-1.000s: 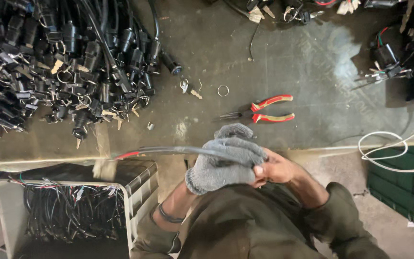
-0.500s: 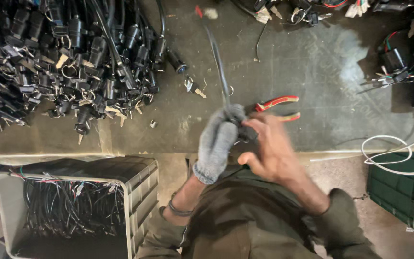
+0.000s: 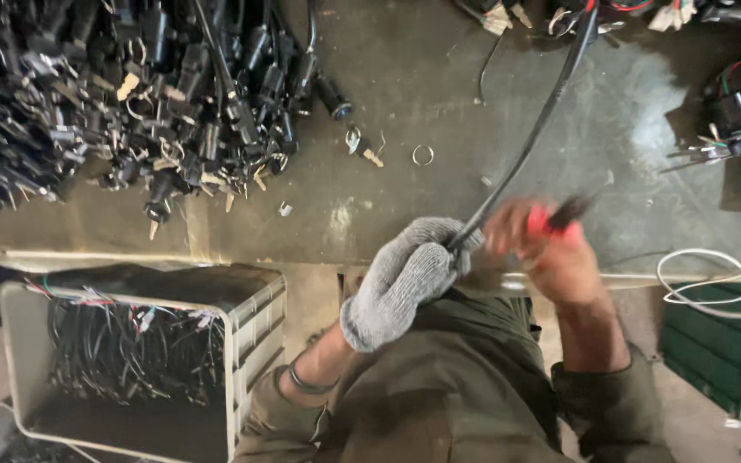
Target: The person strips the outer insulation from multiple black cables using red-handled pliers. They repeatedly cut and pull the sheath to expose inner red and green wires, then place the processed cables into a pile on the table.
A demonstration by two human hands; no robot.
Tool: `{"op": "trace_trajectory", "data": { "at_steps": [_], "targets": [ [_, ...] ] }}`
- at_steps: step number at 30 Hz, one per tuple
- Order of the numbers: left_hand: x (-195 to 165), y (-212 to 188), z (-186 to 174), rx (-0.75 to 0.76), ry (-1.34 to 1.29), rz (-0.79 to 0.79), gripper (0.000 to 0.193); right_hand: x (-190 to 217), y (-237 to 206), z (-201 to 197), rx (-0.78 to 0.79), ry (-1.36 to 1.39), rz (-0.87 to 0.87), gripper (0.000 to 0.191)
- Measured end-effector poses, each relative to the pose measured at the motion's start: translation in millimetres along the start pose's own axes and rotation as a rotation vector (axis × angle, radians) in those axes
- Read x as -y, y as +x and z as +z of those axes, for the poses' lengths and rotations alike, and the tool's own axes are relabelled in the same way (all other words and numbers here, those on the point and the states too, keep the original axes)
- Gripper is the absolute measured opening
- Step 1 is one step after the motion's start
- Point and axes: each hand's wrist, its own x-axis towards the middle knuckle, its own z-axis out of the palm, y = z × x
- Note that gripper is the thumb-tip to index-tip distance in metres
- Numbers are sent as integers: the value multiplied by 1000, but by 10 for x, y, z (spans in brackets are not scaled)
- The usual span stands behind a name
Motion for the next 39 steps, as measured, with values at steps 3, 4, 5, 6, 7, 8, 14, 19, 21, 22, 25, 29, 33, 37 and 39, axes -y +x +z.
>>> {"op": "trace_trajectory", "data": {
  "at_steps": [3, 4, 5, 6, 7, 8, 14, 19, 21, 22, 25, 29, 33, 37, 39],
  "targets": [
    [0, -24, 174, -89, -24, 37, 45, 231, -7, 48, 11, -62, -61, 33],
    [11, -31, 232, -146, -20, 55, 50, 324, 1, 80, -62, -315, -173, 44],
    [18, -34, 279, -150, -52, 55, 51, 412, 26, 94, -131, -571, -287, 56],
    [24, -39, 320, -158, -87, 64, 52, 488, 52, 95, -144, -564, -345, 52],
    [18, -48, 340, -173, -125, 68, 53, 553, 78, 100, -150, -553, -398, 48],
    [4, -60, 349, -176, -73, 56, 53, 598, 101, 108, -155, -541, -450, 45],
    [-202, -131, 158, -102, 366, 9, 55, 534, 216, 149, -132, -824, -295, 33],
    [-189, -132, 92, 52, 337, -84, 71, 449, 181, 130, -58, -631, -252, 33],
    [-106, -103, 100, -66, 748, 270, 70, 467, 157, 135, -60, -623, -260, 36],
    [-60, -91, 104, -120, 949, 451, 70, 485, 143, 147, -50, -656, -243, 39],
    [77, -85, 123, -199, 873, 418, 70, 549, 117, 211, -24, -656, -190, 41],
    [185, -135, 144, -296, 996, 374, 70, 644, 90, 279, -53, -717, -48, 32],
    [204, -156, 118, -301, 1177, 479, 69, 749, -7, 260, -83, -716, -94, 34],
    [215, -125, 83, -339, 1392, 480, 63, 781, -101, 272, -67, -769, 4, 30],
    [225, -115, 72, -310, 1452, 437, 60, 748, -117, 311, -80, -793, 36, 28]
  ]
}}
